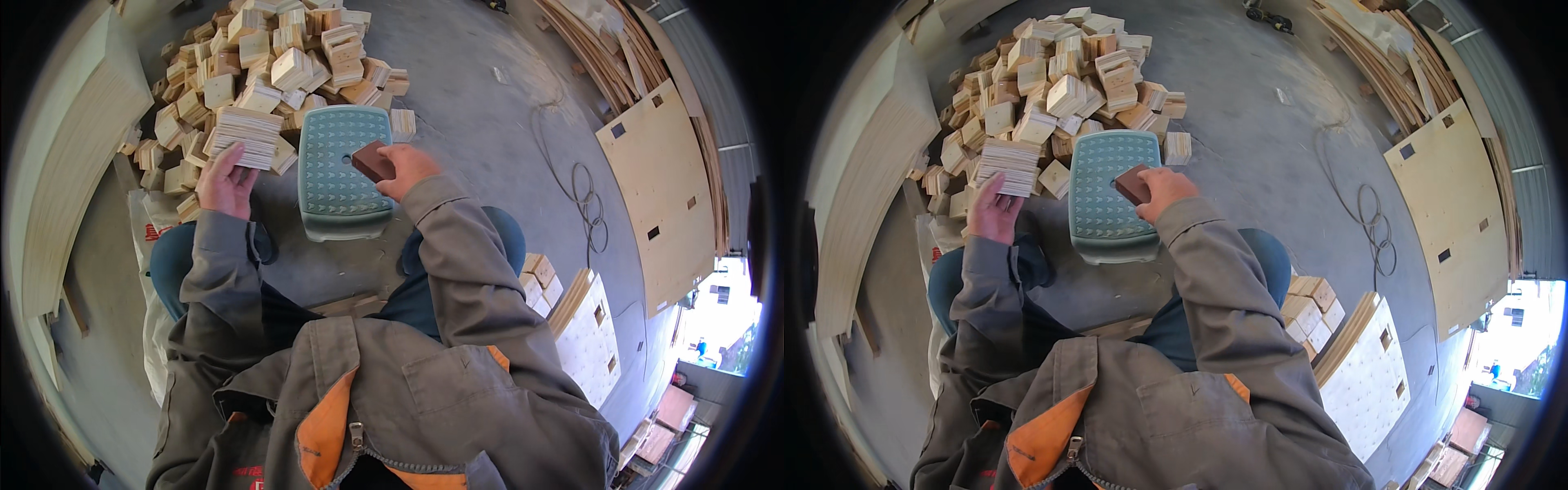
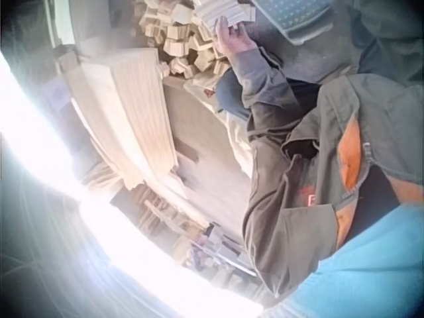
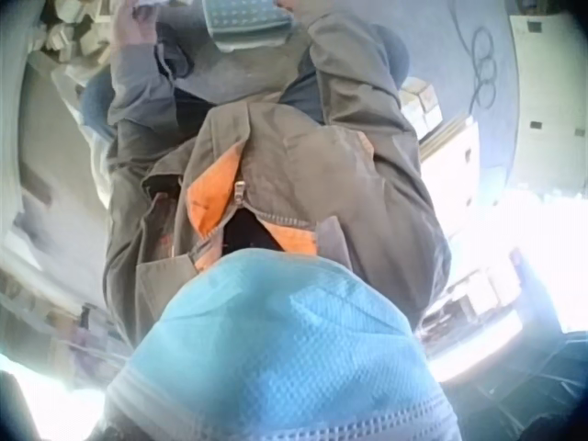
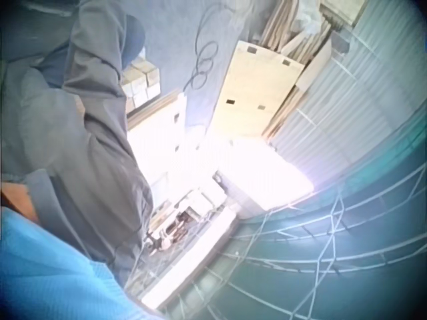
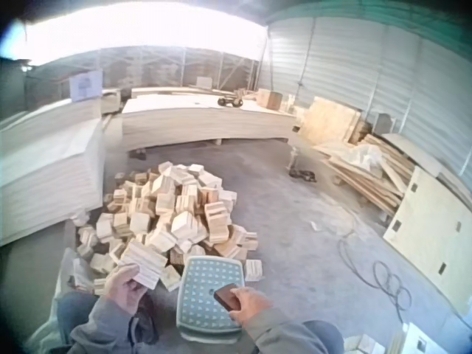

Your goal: The person sits on the floor and sands small wooden blocks one by one using a sanding block. They repeatedly pick up a block, sand its surfaces, and place it into a growing stack nearby.

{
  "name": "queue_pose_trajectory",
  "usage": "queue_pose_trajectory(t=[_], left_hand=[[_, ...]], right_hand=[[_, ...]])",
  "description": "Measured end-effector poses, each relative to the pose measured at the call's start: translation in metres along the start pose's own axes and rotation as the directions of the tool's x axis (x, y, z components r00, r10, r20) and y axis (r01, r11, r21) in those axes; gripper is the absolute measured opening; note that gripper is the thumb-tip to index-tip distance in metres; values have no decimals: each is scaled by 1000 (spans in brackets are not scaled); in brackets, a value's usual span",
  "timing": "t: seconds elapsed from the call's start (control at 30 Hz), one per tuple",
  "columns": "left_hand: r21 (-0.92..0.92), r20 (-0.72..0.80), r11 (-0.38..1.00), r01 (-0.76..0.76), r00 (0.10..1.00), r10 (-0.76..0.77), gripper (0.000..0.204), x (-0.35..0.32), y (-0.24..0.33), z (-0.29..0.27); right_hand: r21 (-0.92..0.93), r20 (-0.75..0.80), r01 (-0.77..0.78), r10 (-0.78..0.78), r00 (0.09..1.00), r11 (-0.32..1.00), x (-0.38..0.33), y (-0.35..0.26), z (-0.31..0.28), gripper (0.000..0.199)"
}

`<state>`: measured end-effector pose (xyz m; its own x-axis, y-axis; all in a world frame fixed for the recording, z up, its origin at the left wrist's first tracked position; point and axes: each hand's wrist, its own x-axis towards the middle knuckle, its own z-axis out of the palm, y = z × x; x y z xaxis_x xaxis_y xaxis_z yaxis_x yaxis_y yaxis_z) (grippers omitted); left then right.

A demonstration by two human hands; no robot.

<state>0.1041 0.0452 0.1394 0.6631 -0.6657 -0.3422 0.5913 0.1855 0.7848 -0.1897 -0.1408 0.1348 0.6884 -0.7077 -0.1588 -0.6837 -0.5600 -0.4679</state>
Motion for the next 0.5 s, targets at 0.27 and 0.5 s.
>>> queue_pose_trajectory(t=[0.27,0.5], left_hand=[[-57,109,998,-38,993,44,32,-5,56,-28],[-9,56,995,-101,993,101,31,13,76,-39]], right_hand=[[-65,117,58,-50,992,996,2,-17,32,75],[-155,157,127,-102,982,980,8,-18,67,79]])
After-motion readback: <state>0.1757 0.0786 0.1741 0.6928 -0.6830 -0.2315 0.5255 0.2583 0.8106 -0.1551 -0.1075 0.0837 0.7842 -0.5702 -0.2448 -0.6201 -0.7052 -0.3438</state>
